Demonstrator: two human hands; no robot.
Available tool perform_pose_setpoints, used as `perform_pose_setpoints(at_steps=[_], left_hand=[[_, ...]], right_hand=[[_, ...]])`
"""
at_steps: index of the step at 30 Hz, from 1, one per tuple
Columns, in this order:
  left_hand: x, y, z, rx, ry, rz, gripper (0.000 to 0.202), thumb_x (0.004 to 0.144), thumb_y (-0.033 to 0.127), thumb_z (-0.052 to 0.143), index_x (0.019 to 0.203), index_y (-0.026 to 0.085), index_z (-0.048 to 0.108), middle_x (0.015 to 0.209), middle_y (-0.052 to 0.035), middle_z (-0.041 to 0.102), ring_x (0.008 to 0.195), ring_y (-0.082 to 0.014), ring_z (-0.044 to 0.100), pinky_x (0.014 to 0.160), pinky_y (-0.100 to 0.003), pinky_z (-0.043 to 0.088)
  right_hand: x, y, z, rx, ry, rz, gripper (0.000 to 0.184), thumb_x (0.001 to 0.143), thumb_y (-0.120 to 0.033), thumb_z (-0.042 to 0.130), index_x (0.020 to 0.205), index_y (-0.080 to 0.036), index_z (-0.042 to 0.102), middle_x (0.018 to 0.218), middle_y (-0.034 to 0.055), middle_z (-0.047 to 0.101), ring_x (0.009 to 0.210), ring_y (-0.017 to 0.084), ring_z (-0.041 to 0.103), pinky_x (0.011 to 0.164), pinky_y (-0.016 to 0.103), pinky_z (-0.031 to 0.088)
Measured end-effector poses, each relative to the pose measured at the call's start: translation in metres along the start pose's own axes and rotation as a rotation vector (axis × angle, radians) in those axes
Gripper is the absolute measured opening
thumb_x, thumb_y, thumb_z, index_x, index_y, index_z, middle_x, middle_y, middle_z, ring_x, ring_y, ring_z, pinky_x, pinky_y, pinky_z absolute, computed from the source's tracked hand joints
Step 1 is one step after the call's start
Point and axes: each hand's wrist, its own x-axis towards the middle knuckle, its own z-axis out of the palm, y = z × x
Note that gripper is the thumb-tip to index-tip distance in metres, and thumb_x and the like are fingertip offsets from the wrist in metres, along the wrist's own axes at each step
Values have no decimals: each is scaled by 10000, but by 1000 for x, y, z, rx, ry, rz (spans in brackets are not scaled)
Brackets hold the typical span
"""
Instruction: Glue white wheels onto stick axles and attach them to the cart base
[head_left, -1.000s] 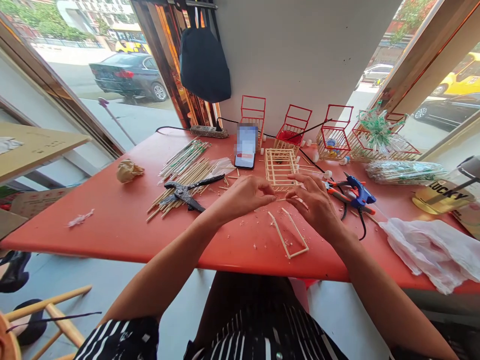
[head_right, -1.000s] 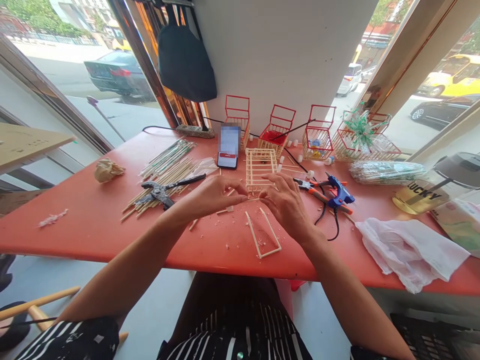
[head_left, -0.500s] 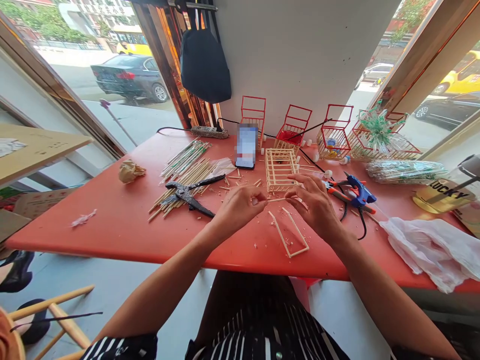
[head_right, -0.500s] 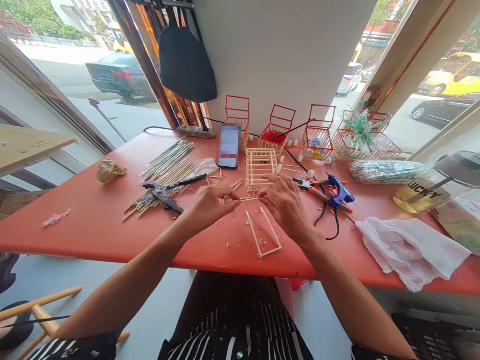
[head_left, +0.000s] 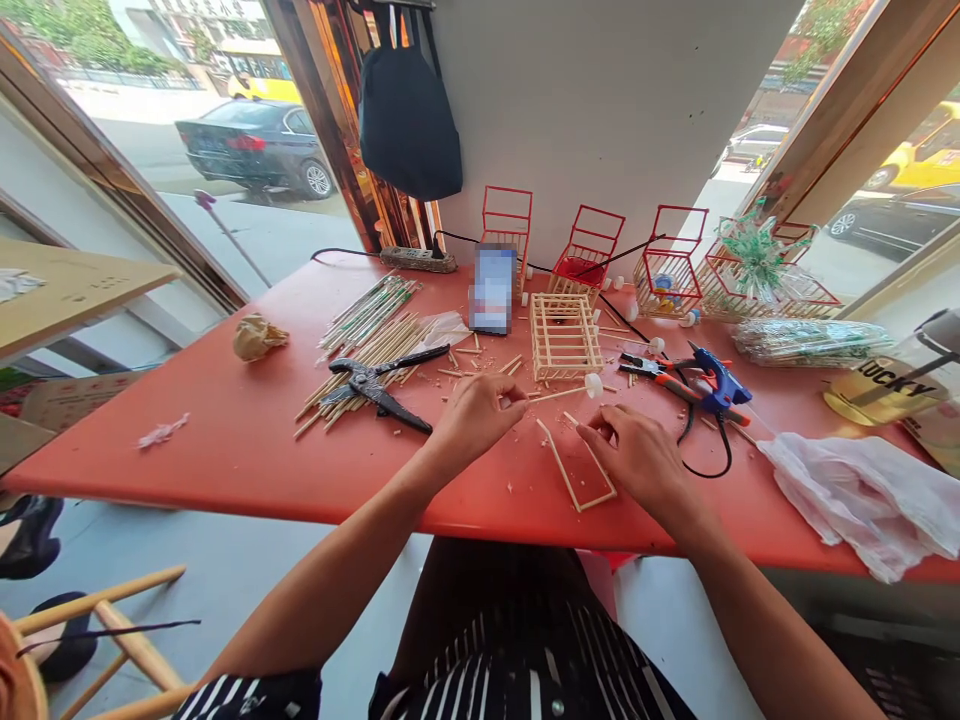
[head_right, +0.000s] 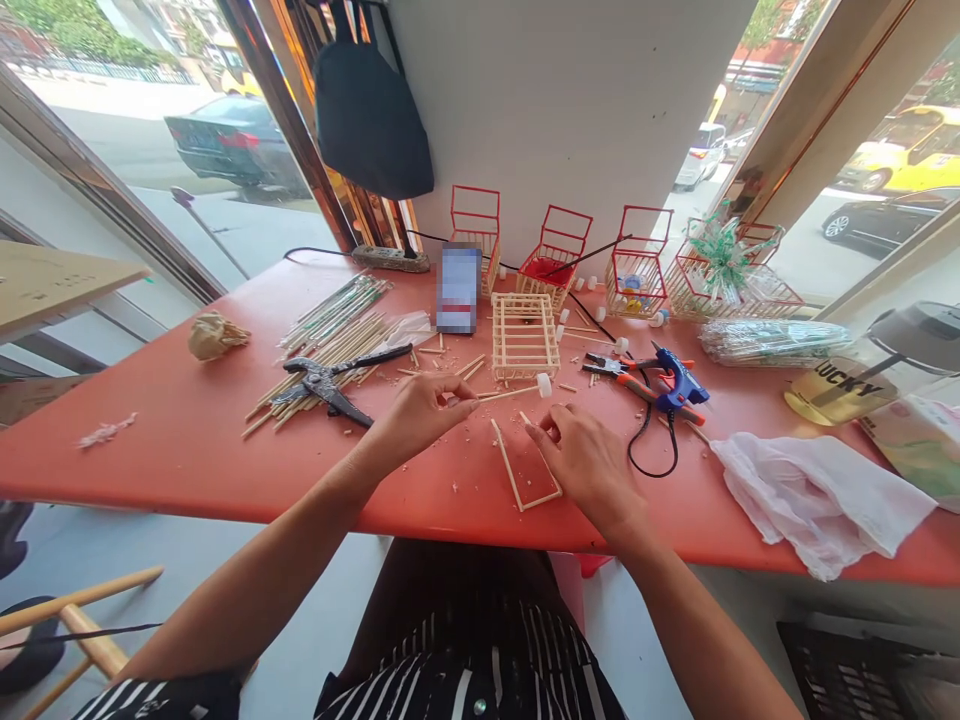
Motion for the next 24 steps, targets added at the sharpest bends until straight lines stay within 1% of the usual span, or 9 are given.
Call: perform_pose_setpoints(at_steps=[3, 5, 8, 14, 18, 24], left_hand=[[0, -1, 2, 22, 10, 7, 128, 817, 230, 635, 760, 168, 731, 751, -25, 731, 727, -176, 639, 676, -271, 423], [0, -2, 3, 38, 2, 15, 125, 817, 211, 631, 751, 166, 728, 750, -29, 730, 732, -179, 640, 692, -277, 426], [-1, -1, 6, 49, -4, 34, 127, 812, 163, 624, 736, 163, 726, 770, -39, 737, 756, -182, 644, 716, -281, 434], [-5, 5, 10, 28, 25, 34, 123, 820, 173, 635, 736, 173, 725, 749, -26, 716, 734, -176, 626, 695, -275, 431], [-7, 7, 9, 9, 22, 37, 114, 822, 177, 644, 745, 174, 728, 765, -24, 726, 740, -173, 625, 691, -273, 426], [-6, 7, 7, -18, 28, 53, 115, 828, 188, 647, 728, 172, 701, 749, -13, 715, 729, -160, 617, 680, -268, 418]], right_hand=[[6, -9, 4, -63, -58, 2, 267, 981, -380, 588, 775, -211, 613, 818, 37, 702, 724, 196, 617, 621, 295, 328], [6, -12, 5, -78, -63, 4, 260, 980, -354, 579, 763, -212, 605, 796, 39, 705, 713, 199, 618, 608, 297, 309], [1, -14, 4, -26, -53, 25, 283, 985, -349, 552, 740, -212, 591, 752, 35, 699, 676, 194, 610, 602, 298, 306], [-8, -15, 3, 73, 39, 65, 265, 978, -384, 548, 792, -213, 627, 754, 43, 724, 684, 211, 653, 621, 300, 350], [-10, -17, 4, 65, 98, 48, 274, 983, -399, 547, 801, -213, 632, 780, 49, 730, 690, 215, 657, 621, 306, 358], [-14, -22, 0, 111, 156, 22, 298, 998, -429, 523, 816, -221, 633, 735, 28, 712, 662, 200, 642, 631, 308, 373]])
